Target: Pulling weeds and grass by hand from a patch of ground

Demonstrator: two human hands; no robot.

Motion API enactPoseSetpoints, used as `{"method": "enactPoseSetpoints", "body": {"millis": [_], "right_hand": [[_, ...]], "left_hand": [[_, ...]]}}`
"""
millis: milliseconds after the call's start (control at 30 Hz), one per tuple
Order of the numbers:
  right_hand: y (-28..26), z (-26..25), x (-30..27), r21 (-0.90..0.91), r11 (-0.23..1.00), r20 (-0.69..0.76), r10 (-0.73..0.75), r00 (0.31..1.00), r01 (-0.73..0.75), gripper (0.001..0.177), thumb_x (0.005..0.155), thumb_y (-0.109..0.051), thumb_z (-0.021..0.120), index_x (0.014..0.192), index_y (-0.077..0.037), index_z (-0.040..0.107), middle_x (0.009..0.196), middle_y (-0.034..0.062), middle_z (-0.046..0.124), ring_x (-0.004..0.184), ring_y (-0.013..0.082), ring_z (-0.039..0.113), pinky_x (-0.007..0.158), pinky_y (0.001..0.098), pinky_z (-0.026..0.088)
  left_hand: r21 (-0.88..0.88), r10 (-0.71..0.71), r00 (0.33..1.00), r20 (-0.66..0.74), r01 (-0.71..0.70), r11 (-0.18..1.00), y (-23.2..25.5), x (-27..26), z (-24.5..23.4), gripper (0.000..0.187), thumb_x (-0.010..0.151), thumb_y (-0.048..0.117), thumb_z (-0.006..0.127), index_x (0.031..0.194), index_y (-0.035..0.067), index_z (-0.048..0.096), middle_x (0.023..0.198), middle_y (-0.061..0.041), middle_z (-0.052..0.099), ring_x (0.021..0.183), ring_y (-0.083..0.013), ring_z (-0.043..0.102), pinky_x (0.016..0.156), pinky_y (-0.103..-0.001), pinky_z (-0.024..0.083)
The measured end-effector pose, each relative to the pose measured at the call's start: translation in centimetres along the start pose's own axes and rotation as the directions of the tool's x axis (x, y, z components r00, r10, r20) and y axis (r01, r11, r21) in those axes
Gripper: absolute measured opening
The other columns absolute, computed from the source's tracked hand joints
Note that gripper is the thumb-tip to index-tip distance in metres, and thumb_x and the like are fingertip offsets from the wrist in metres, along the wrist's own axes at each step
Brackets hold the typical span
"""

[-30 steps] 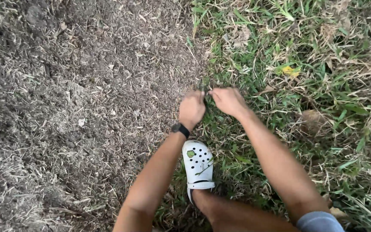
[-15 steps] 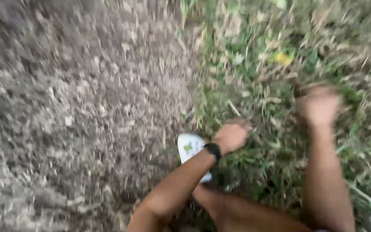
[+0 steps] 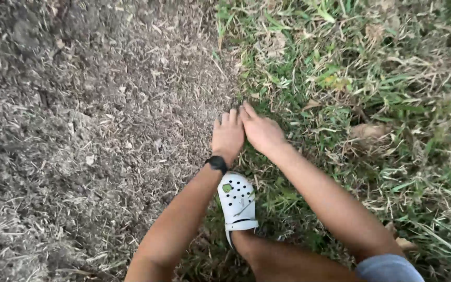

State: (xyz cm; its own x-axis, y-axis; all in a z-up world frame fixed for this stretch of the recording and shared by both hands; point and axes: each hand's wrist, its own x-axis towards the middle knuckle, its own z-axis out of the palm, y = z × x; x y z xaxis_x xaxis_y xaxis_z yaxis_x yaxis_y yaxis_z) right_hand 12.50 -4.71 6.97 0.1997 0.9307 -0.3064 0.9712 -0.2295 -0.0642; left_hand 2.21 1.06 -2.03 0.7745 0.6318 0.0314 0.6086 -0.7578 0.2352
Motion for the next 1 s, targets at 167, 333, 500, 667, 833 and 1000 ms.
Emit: {"method": "enactPoseSetpoints", "body": {"millis": [167, 333, 500, 667, 833, 1000], "right_hand": [[3.4, 6.1, 4.9, -0.264, 0.961, -0.210, 0.026, 0.977, -0.082, 0.028, 0.098, -0.015, 0.045, 0.121, -0.002, 0.057, 0.119, 0.0112, 0.050, 0.099, 0.0348, 0.064, 0.064, 0.0424, 0.063], [3.8, 4.1, 5.9, -0.374, 0.918, -0.363, -0.012, 0.932, -0.134, 0.022, 0.096, -0.027, 0.058, 0.096, -0.009, 0.069, 0.089, 0.0076, 0.061, 0.073, 0.0272, 0.072, 0.051, 0.0393, 0.060], [5.4, 4.0, 7.1, 0.010, 0.979, 0.244, 0.196, 0.950, -0.205, 0.027, 0.094, -0.016, 0.058, 0.082, -0.009, 0.081, 0.079, 0.0183, 0.078, 0.084, 0.0391, 0.079, 0.076, 0.0521, 0.062], [7.4, -0.5, 3.0, 0.240, 0.940, 0.244, 0.184, 0.952, -0.243, 0.032, 0.104, -0.027, 0.057, 0.101, -0.004, 0.079, 0.095, 0.0194, 0.078, 0.099, 0.0403, 0.076, 0.092, 0.0526, 0.057], [11.5, -6.1, -5.6, 0.365, 0.857, 0.283, 0.269, 0.921, -0.363, 0.033, 0.100, -0.019, 0.062, 0.113, 0.009, 0.075, 0.112, 0.0319, 0.075, 0.112, 0.0547, 0.066, 0.103, 0.0621, 0.050], [20.2, -8.1, -12.4, 0.144, 0.399, 0.348, 0.837, 0.423, -0.906, 0.056, 0.125, -0.041, 0.039, 0.115, 0.006, 0.067, 0.110, 0.0293, 0.070, 0.099, 0.0418, 0.068, 0.093, 0.0544, 0.055]], "left_hand": [[0.215, -0.069, 0.993, -0.101, 0.090, 0.973, 1.8, 2.6, 2.9, 0.012, 0.094, 0.018, 0.048, 0.103, 0.015, 0.056, 0.102, -0.002, 0.048, 0.091, -0.0227, 0.049, 0.074, -0.040, 0.039], [0.255, -0.083, 0.945, 0.316, 0.000, 0.967, 2.1, 3.1, 2.9, 0.022, 0.100, 0.017, 0.047, 0.101, 0.006, 0.066, 0.091, -0.013, 0.059, 0.084, -0.0300, 0.058, 0.068, -0.041, 0.040], [-0.227, 0.043, 0.836, 0.547, 0.098, 0.969, 0.2, 3.4, 1.1, 0.028, 0.086, 0.036, 0.063, 0.085, 0.017, 0.084, 0.082, -0.011, 0.079, 0.085, -0.0349, 0.080, 0.069, -0.047, 0.062], [-0.502, 0.561, 0.808, 0.181, -0.415, 0.759, 4.5, -0.2, 5.9, 0.025, 0.089, 0.036, 0.060, 0.075, 0.019, 0.072, 0.072, -0.004, 0.069, 0.075, -0.0257, 0.073, 0.067, -0.037, 0.060], [-0.640, 0.449, 0.643, 0.621, 0.085, 0.763, 14.4, -4.7, -2.2, 0.045, 0.097, 0.040, 0.051, 0.090, 0.007, 0.081, 0.086, -0.020, 0.078, 0.093, -0.0402, 0.078, 0.081, -0.052, 0.060], [-0.624, 0.580, 0.614, 0.536, -0.175, 0.762, 15.4, -6.0, -5.6, 0.041, 0.098, 0.004, 0.054, 0.060, 0.017, 0.052, 0.053, 0.004, 0.045, 0.047, -0.0101, 0.053, 0.050, -0.025, 0.057]]}}
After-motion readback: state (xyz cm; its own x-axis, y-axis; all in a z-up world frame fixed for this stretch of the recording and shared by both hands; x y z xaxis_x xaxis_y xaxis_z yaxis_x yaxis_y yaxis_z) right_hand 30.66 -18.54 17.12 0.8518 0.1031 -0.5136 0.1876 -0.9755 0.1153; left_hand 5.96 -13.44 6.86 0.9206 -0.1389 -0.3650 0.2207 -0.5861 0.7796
